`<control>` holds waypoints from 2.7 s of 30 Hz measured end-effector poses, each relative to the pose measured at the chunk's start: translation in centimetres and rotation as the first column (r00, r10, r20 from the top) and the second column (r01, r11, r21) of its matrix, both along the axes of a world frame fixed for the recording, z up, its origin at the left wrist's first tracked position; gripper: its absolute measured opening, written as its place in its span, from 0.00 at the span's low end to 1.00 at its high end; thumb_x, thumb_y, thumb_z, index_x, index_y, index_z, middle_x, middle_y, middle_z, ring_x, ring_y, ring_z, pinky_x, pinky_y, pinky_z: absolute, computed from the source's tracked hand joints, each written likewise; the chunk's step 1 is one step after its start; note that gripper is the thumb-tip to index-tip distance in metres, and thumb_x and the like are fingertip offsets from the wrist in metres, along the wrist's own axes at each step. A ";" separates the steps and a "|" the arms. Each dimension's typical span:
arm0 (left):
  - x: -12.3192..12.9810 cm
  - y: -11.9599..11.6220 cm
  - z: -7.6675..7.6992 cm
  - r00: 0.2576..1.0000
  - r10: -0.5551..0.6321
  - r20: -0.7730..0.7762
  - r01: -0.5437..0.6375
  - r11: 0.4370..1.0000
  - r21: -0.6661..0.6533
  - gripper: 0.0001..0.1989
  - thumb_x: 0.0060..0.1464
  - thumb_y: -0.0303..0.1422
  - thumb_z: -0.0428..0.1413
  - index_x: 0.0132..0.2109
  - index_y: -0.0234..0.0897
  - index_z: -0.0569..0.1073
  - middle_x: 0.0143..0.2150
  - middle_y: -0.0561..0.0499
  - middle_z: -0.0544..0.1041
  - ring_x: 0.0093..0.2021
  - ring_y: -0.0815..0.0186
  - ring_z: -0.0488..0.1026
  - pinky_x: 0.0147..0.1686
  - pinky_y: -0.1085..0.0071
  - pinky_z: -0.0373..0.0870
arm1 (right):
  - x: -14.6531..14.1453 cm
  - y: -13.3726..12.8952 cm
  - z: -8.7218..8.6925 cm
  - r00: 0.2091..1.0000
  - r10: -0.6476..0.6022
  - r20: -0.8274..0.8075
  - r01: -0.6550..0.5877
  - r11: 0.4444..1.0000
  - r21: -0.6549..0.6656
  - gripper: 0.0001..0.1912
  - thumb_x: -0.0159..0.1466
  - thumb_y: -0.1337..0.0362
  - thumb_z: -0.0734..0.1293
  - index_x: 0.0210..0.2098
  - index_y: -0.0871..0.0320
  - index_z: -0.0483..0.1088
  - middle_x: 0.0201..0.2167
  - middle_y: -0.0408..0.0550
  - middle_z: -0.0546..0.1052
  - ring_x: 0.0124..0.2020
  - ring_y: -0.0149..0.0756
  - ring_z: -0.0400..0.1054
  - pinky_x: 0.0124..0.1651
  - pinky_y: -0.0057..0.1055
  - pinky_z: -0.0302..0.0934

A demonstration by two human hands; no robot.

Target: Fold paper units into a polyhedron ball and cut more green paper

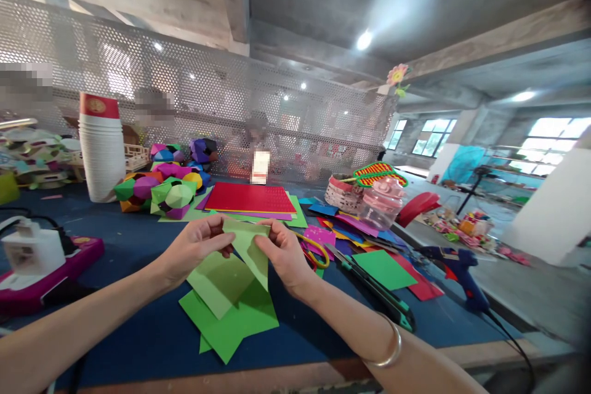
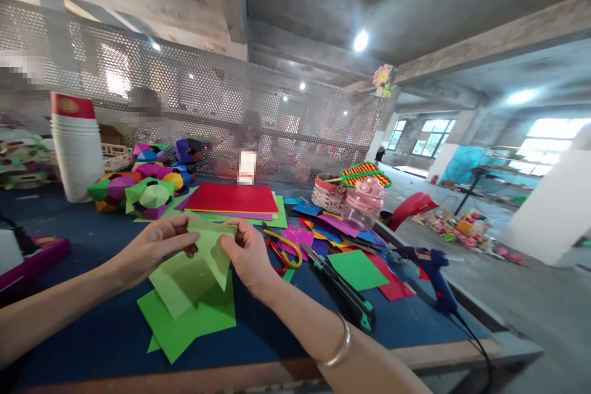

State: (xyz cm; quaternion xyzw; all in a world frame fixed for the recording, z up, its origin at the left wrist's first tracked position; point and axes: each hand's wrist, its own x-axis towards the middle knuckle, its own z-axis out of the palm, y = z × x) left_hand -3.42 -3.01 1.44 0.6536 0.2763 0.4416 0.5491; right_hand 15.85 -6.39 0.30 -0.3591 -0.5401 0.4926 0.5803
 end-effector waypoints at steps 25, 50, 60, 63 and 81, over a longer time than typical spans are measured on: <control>0.2 -1.0 0.5 0.965 0.061 0.255 -0.017 0.985 -0.171 0.11 0.44 0.38 0.66 0.28 0.34 0.79 0.28 0.52 0.75 0.24 0.67 0.74 0.24 0.72 0.71 | -0.2 -0.3 -0.1 0.996 0.046 -0.075 -0.048 0.999 -0.015 0.07 0.54 0.60 0.74 0.30 0.57 0.79 0.22 0.39 0.73 0.23 0.27 0.58 0.28 0.26 0.50; 0.9 -1.1 -0.4 0.928 0.080 -0.364 -0.031 0.990 0.138 0.22 0.51 0.52 0.59 0.29 0.36 0.73 0.18 0.55 0.71 0.20 0.70 0.66 0.21 0.75 0.58 | 0.4 -0.2 0.2 0.899 -0.051 0.434 -0.015 0.989 0.146 0.21 0.59 0.47 0.72 0.27 0.58 0.69 0.24 0.40 0.68 0.27 0.29 0.57 0.31 0.29 0.53; 0.0 -0.4 -0.2 0.951 -0.016 -0.308 0.056 0.991 0.123 0.26 0.53 0.51 0.60 0.19 0.38 0.69 0.15 0.52 0.69 0.17 0.71 0.62 0.20 0.74 0.59 | 1.3 0.1 0.7 0.853 -0.115 0.508 0.065 0.991 0.116 0.29 0.52 0.41 0.76 0.20 0.56 0.63 0.18 0.37 0.62 0.23 0.27 0.52 0.26 0.28 0.46; -0.2 0.0 -0.2 0.959 0.021 -0.281 0.001 0.997 0.080 0.26 0.48 0.50 0.64 0.16 0.38 0.67 0.13 0.53 0.66 0.16 0.71 0.61 0.19 0.73 0.58 | 1.6 0.3 0.3 0.862 -0.127 0.490 0.086 0.991 0.104 0.29 0.51 0.41 0.77 0.19 0.56 0.62 0.17 0.35 0.60 0.22 0.26 0.50 0.26 0.28 0.45; -0.9 1.5 -0.7 0.978 0.055 -0.202 -0.103 0.967 -0.232 0.27 0.38 0.53 0.70 0.20 0.40 0.65 0.10 0.61 0.54 0.15 0.75 0.45 0.17 0.75 0.43 | 1.2 -0.6 0.8 0.906 0.127 0.403 -0.102 0.991 -0.085 0.29 0.50 0.39 0.77 0.21 0.57 0.66 0.18 0.38 0.67 0.22 0.28 0.57 0.27 0.28 0.47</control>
